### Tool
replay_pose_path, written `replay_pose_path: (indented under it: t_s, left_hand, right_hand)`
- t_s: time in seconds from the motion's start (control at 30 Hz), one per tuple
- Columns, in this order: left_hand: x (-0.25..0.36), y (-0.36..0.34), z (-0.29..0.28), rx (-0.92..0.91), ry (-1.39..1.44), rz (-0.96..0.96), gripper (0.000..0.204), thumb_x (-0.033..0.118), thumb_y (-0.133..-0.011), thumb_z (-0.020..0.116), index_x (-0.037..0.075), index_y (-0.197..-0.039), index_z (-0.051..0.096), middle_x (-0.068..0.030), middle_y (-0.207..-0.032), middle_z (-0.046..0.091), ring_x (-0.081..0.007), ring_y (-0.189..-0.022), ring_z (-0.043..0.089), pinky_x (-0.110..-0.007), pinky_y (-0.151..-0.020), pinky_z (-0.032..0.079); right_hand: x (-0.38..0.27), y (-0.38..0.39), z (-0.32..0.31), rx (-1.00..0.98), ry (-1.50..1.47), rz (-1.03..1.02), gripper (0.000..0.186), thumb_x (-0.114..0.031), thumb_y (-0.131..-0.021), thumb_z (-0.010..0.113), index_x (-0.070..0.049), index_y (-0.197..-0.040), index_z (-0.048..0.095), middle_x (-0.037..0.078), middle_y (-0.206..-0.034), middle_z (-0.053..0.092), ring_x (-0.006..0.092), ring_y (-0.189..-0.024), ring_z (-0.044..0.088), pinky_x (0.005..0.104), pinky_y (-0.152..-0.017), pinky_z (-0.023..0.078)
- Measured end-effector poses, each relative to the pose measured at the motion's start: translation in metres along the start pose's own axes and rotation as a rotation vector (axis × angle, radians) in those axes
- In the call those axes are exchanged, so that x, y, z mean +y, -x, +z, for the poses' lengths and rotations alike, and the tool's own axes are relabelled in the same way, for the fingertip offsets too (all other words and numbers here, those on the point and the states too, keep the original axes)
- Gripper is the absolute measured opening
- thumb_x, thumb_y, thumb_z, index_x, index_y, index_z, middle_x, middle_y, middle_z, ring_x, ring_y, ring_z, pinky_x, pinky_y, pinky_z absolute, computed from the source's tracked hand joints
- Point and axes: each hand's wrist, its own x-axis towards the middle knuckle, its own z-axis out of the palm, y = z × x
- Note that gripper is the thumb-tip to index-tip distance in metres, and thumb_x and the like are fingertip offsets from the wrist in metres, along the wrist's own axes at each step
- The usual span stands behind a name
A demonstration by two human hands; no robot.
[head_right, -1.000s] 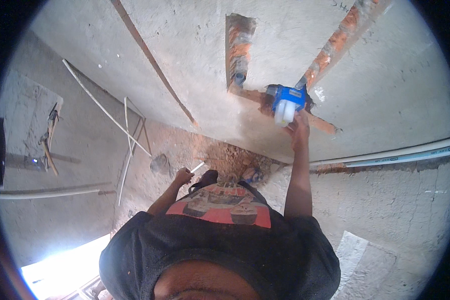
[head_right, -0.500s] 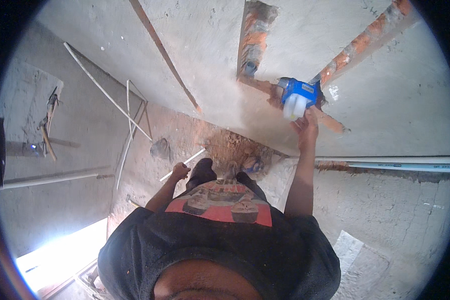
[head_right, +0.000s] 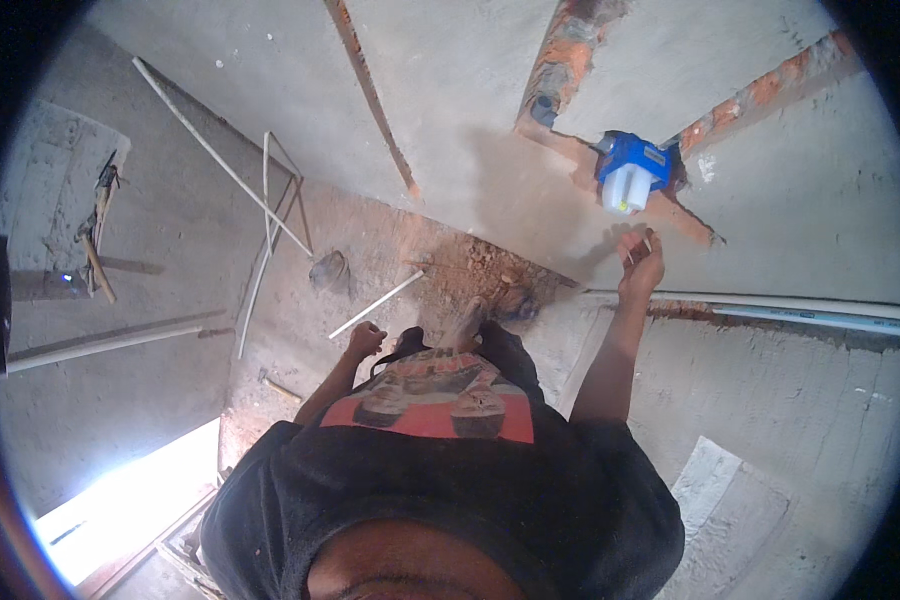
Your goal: The person connects a white pipe to a blue plumbing fixture, applies paste from a container to a pipe fitting using a spatula, and سپس secures a pipe into a wall channel.
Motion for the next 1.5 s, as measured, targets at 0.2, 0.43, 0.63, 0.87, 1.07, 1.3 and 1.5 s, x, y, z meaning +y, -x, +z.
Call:
replay_pose_path:
  t_s: [0.2, 0.43, 0.63, 0.87, 1.07, 1.3, 1.5]
  left_hand:
    - [-0.071, 0.02, -0.037, 0.045, 0.015, -0.023, 0.03, 0.023, -0.083, 0.071, -0.003, -0.093, 0.06, -0.0137, -0.073, 0.068, -0.0197, -0.058, 0.069, -0.033, -0.049, 0.056]
    - [-0.144, 0.069, -0.059, 0.073, 0.068, -0.138, 0.029, 0.026, -0.077, 0.068, -0.001, -0.086, 0.062, -0.0134, -0.062, 0.066, -0.021, -0.053, 0.066, -0.036, -0.054, 0.055]
    - [-0.184, 0.083, -0.063, 0.013, 0.059, -0.154, 0.029, 0.023, -0.081, 0.071, -0.002, -0.089, 0.061, -0.0108, -0.069, 0.066, -0.0182, -0.056, 0.066, -0.033, -0.05, 0.054]
    - [-0.187, 0.089, -0.057, -0.029, -0.058, -0.16, 0.046, 0.038, -0.074, 0.07, -0.001, -0.098, 0.067, -0.0248, -0.1, 0.069, -0.0384, -0.098, 0.067, -0.044, -0.086, 0.053]
    - [-0.184, 0.085, -0.012, 0.059, -0.13, -0.147, 0.047, 0.038, -0.075, 0.069, -0.002, -0.1, 0.067, -0.0266, -0.103, 0.068, -0.0407, -0.103, 0.065, -0.047, -0.09, 0.051]
    - [-0.166, 0.102, 0.087, -0.085, -0.209, -0.188, 0.076, 0.039, -0.078, 0.075, 0.001, -0.135, 0.043, -0.0309, -0.135, 0.047, -0.0482, -0.124, 0.047, -0.056, -0.1, 0.042]
    - [-0.141, 0.092, 0.11, 0.002, -0.282, -0.422, 0.09, 0.038, -0.078, 0.074, 0.003, -0.149, 0.03, -0.0334, -0.148, 0.028, -0.049, -0.135, 0.033, -0.058, -0.109, 0.031]
  right_hand:
    - [0.027, 0.041, 0.019, 0.026, 0.072, 0.051, 0.045, -0.031, -0.099, 0.052, -0.002, -0.133, 0.049, 0.016, -0.111, 0.063, 0.0253, -0.1, 0.063, 0.0372, -0.087, 0.053]
    - [0.066, 0.09, 0.022, 0.018, 0.183, 0.057, 0.045, -0.026, -0.097, 0.056, 0.001, -0.132, 0.049, 0.014, -0.107, 0.064, 0.0246, -0.097, 0.064, 0.0375, -0.088, 0.054]
    - [0.097, 0.116, 0.011, -0.013, 0.257, 0.117, 0.043, -0.027, -0.097, 0.056, -0.001, -0.13, 0.051, 0.013, -0.108, 0.064, 0.023, -0.097, 0.064, 0.036, -0.087, 0.053]
    - [0.165, 0.155, 0.031, -0.167, 0.472, 0.22, 0.033, -0.023, -0.096, 0.056, -0.006, -0.124, 0.056, 0.007, -0.098, 0.067, 0.0173, -0.086, 0.064, 0.032, -0.077, 0.053]
    - [0.263, 0.14, 0.055, -0.473, 0.869, 0.288, 0.024, -0.022, -0.093, 0.06, -0.01, -0.113, 0.064, 0.004, -0.097, 0.068, 0.0145, -0.085, 0.065, 0.0295, -0.065, 0.053]
    - [0.471, 0.09, 0.067, -1.245, 1.608, -0.445, 0.025, -0.025, -0.09, 0.063, -0.006, -0.106, 0.065, 0.013, -0.101, 0.07, 0.0311, -0.091, 0.068, 0.0414, -0.076, 0.054]
    - [0.674, 0.036, 0.087, -1.279, 1.717, -0.298, 0.039, -0.023, -0.089, 0.059, -0.003, -0.122, 0.059, 0.022, -0.113, 0.064, 0.0367, -0.108, 0.062, 0.0464, -0.091, 0.05]
